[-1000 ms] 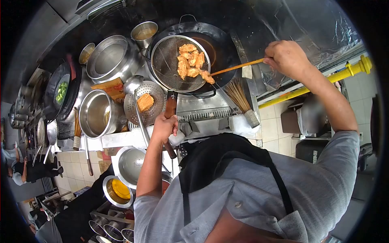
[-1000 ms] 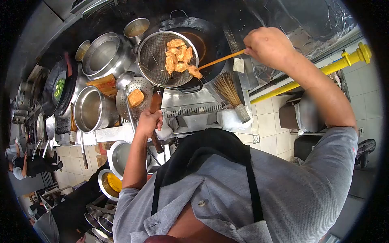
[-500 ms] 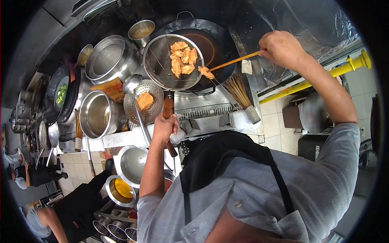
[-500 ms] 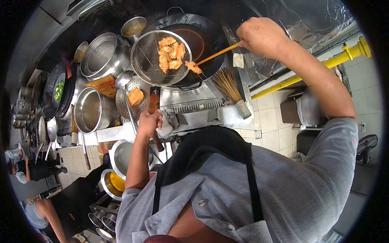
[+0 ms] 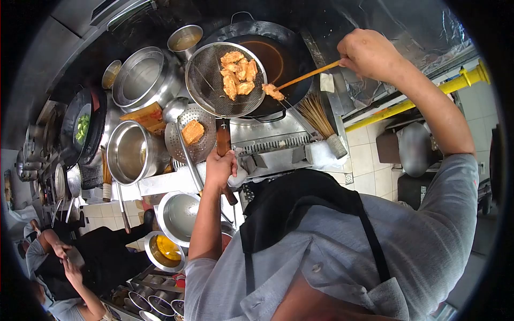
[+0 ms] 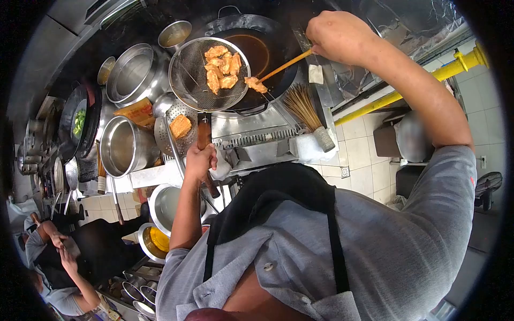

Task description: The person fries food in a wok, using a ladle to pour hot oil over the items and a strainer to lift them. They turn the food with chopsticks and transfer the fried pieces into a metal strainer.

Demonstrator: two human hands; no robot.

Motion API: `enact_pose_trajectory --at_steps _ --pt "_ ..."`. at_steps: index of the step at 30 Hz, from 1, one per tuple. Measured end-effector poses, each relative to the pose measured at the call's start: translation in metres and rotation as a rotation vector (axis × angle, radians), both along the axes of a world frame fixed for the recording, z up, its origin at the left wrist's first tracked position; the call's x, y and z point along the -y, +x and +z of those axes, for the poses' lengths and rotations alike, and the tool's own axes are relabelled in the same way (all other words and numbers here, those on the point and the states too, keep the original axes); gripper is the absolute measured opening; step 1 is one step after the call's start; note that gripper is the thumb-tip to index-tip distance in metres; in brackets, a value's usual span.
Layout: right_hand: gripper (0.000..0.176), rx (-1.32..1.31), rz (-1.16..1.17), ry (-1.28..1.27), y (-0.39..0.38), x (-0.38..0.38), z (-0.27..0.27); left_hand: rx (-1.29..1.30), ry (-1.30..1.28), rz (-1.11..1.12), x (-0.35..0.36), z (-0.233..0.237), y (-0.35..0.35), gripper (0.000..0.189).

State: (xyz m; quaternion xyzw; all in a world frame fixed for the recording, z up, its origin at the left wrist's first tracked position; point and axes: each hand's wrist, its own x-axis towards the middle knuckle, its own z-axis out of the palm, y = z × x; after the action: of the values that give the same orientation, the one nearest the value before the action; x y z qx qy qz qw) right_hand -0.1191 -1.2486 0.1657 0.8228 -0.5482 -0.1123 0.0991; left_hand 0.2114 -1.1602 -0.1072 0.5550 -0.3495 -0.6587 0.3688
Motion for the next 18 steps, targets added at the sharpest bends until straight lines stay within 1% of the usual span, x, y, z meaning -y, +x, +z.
enact_pose_trajectory --at_steps 1,5,7,11,13,18 --pt "0.014 -0.013 0.041 -0.042 -0.002 0.001 -0.002 -0.008 0.006 0.007 0.0 -0.001 0.0 0.011" --pt "0.014 -0.003 0.077 -0.057 -0.008 0.005 -0.009 -0.026 0.015 0.005 0.001 -0.002 0.001 0.01" --pt "0.016 0.073 0.188 -0.13 -0.013 0.009 -0.015 -0.057 -0.006 -0.013 0.001 0.0 0.0 0.01" --pt "0.015 0.079 0.18 -0.101 -0.01 0.016 -0.018 -0.083 -0.016 -0.033 0.002 -0.001 0.001 0.01" --pt "0.014 0.06 0.121 -0.039 -0.007 0.018 -0.02 -0.052 0.0 -0.037 0.003 0.001 0.0 0.009" --pt "0.015 0.051 0.086 -0.022 -0.014 0.023 -0.048 -0.013 -0.04 -0.08 0.004 0.003 -0.002 0.008"
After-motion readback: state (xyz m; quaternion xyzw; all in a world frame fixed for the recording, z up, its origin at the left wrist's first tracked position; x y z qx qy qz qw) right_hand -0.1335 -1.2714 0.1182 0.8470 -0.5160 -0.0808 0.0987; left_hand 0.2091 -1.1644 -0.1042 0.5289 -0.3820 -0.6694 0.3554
